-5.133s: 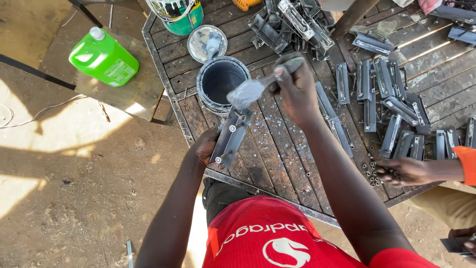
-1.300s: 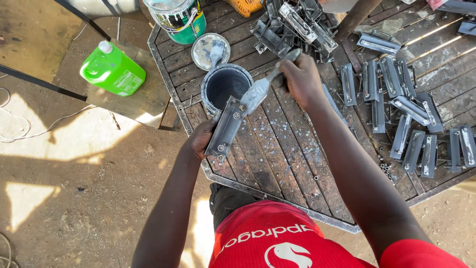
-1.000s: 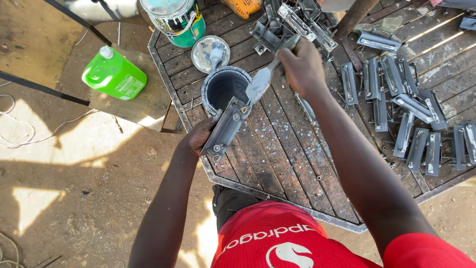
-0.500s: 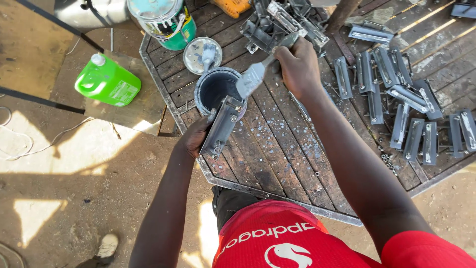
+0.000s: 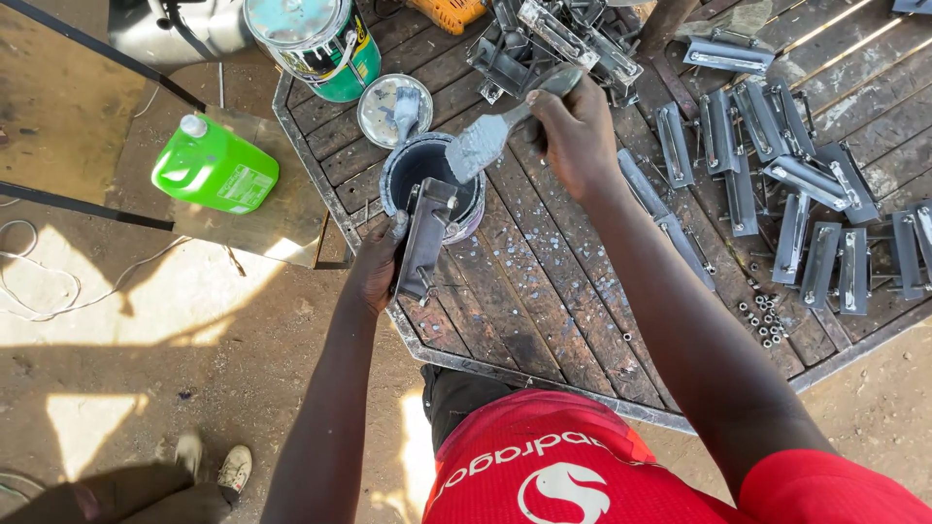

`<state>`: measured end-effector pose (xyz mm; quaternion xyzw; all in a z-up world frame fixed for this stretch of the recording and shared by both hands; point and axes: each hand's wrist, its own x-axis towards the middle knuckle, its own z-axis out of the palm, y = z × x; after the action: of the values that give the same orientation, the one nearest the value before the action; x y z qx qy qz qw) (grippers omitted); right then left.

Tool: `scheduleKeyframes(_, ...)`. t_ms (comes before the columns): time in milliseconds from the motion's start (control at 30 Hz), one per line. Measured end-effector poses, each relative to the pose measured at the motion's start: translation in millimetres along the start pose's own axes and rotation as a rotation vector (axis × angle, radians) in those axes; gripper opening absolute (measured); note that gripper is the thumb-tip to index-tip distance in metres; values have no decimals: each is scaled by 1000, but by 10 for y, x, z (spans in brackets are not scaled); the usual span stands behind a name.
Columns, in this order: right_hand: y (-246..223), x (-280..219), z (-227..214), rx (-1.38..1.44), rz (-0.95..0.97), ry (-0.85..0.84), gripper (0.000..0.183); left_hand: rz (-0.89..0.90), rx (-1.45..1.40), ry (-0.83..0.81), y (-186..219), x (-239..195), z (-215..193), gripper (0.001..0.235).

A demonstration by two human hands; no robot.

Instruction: Applying black paint to small metal brackets using a spatula on a fabrication table

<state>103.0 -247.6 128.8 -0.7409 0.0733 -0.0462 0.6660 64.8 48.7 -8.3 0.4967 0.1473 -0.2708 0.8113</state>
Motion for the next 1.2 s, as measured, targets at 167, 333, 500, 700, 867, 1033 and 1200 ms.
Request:
scheduleKeyframes(167, -47, -72, -29, 52, 38, 56, 10, -67, 22, -13, 136, -158, 154, 65)
scheduleKeyframes(333, 14, -149, 4, 60, 44, 88, 13, -81, 26, 112, 64, -58, 215, 75)
scheduleKeyframes(500, 182, -173, 89, 29, 50, 90, 9, -78, 4, 158, 135, -81, 418, 33)
scheduleKeyframes(700, 222, -79, 1, 93, 74, 118, 8, -73, 57, 191, 157, -100, 401, 32)
scheduleKeyframes(867, 115, -11, -155, 215, -59, 84, 10, -58, -2, 144, 87, -94, 272, 41)
scheduleKeyframes(1033, 17, 1, -283, 275, -49, -24, 6, -73, 120, 85, 250, -229, 409, 45)
scheduleKeyframes(1200, 18, -14, -340, 244, -15, 115, 4, 218, 1322, 132, 466, -452, 616, 43)
